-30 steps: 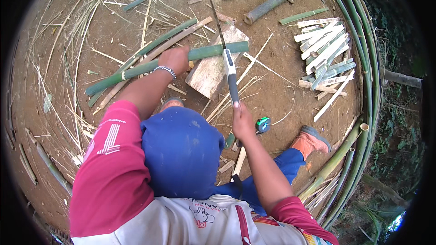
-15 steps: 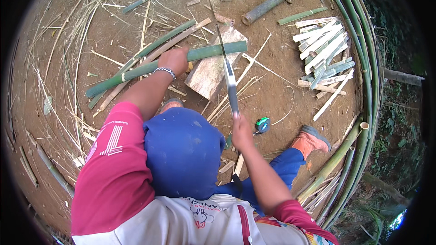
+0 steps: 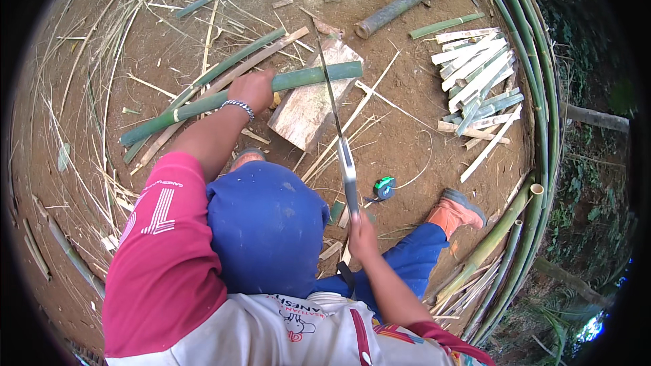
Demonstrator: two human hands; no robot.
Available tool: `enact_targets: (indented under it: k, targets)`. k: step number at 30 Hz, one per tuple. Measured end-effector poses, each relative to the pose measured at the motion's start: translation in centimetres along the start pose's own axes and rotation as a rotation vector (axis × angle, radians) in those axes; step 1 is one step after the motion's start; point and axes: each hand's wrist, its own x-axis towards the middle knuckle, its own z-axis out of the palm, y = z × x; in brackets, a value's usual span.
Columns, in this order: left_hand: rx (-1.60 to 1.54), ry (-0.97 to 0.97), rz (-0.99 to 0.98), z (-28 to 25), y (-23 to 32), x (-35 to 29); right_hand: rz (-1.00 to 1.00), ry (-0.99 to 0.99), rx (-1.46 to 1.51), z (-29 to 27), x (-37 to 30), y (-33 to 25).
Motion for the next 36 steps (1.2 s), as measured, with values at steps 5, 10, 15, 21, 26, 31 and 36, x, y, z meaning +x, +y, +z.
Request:
enact_targets:
  k: [5, 10, 15, 21, 26, 31, 36]
  targets:
    - [0.0, 0.03, 0.043, 0.9, 0.1, 0.1, -0.167, 0.148, 0.078, 0.7, 0.3, 2.4]
    - [0.016, 0.021, 0.05, 0.2, 0.8, 0.7, -0.087, 0.072, 0.032, -2.1, 9.4, -10.4]
    - [0.027, 0.006, 0.024, -0.1, 0.5, 0.0, -0.134, 0.099, 0.015, 1.0, -5.4, 4.7]
    - [0.001, 0.037, 0.031, 0.4, 0.6, 0.3, -0.082, 0.079, 0.004, -0.7, 5.8, -3.9]
    - [0.021, 0.019, 0.009, -0.1, 0.1, 0.1, 0.007, 0.0, 0.037, -1.0, 3.2, -5.8]
    - [0.005, 0.034, 0.014, 0.4, 0.6, 0.1, -0.075, 0.098, 0.057, 0.9, -2.9, 2.6]
    - [0.012, 0.043, 0.013, 0.1, 0.6, 0.6, -0.05, 0.06, 0.032, -2.1, 9.6, -10.8]
